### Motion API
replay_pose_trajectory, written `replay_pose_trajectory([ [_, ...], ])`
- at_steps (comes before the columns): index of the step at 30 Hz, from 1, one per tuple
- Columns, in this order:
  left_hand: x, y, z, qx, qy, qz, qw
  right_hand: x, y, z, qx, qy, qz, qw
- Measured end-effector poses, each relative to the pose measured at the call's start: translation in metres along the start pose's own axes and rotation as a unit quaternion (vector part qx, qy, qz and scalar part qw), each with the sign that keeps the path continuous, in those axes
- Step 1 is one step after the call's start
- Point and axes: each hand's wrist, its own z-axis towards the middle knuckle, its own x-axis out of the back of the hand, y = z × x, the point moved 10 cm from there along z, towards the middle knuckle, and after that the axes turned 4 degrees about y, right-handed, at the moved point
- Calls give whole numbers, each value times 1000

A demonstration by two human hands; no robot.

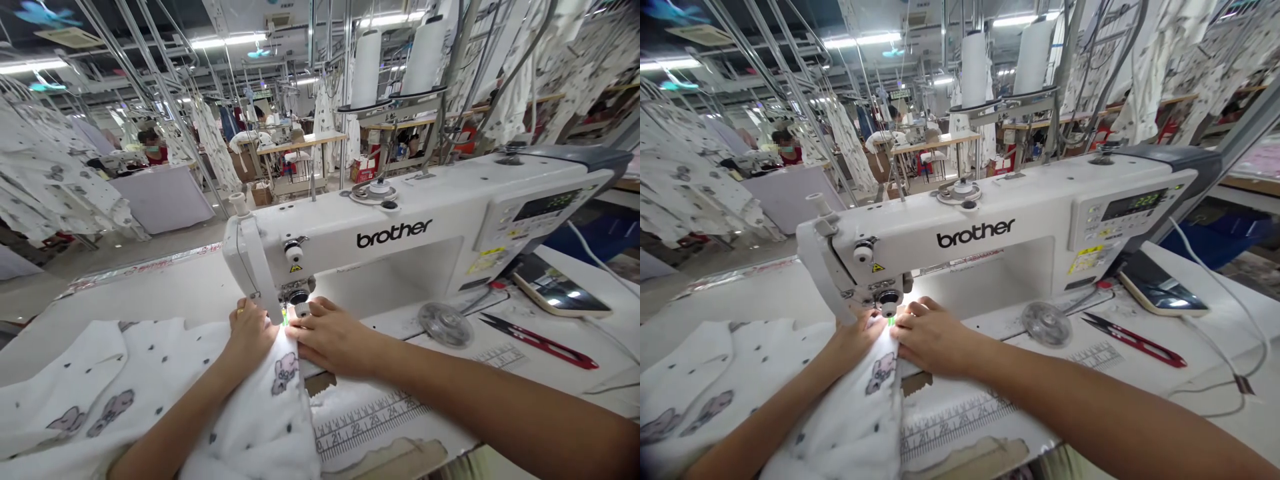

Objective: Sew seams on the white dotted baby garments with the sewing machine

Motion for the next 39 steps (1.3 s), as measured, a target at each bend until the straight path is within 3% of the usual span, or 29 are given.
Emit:
replay_pose_trajectory([
  [4, 11, 2, -6, -27, -38, 6, 999, 2, 3, -1, 1, 3, 11, 1000],
  [8, 33, 29, -45, -130, -26, -6, 991, 9, 1, -5, 47, 14, 7, 999],
  [10, 34, 46, -70, -196, -30, -19, 980, 11, -4, -7, 84, 15, 3, 996],
  [13, 27, 56, -86, -229, -28, -17, 973, 11, -5, -7, 92, 17, 0, 996],
  [17, 18, 51, -70, -237, -15, -4, 971, 11, 3, -4, 49, 30, -23, 998],
  [22, 15, 40, -57, -234, -52, 41, 970, 11, 7, -4, 53, 28, -20, 998],
  [25, 26, 46, -75, -241, -47, 54, 968, 13, -7, -7, 126, 22, -23, 991],
  [28, 43, 58, -100, -246, 5, 25, 969, 10, -26, -14, 205, 1, -23, 979],
  [32, 47, 68, -121, -253, 71, 11, 965, 6, -37, -20, 239, -18, -8, 971],
  [36, 50, 42, -110, -162, 68, -41, 984, 4, -36, -23, 227, -24, 20, 973],
  [39, 64, 20, -98, -84, 81, -56, 992, 3, -36, -23, 228, -31, 19, 973],
])
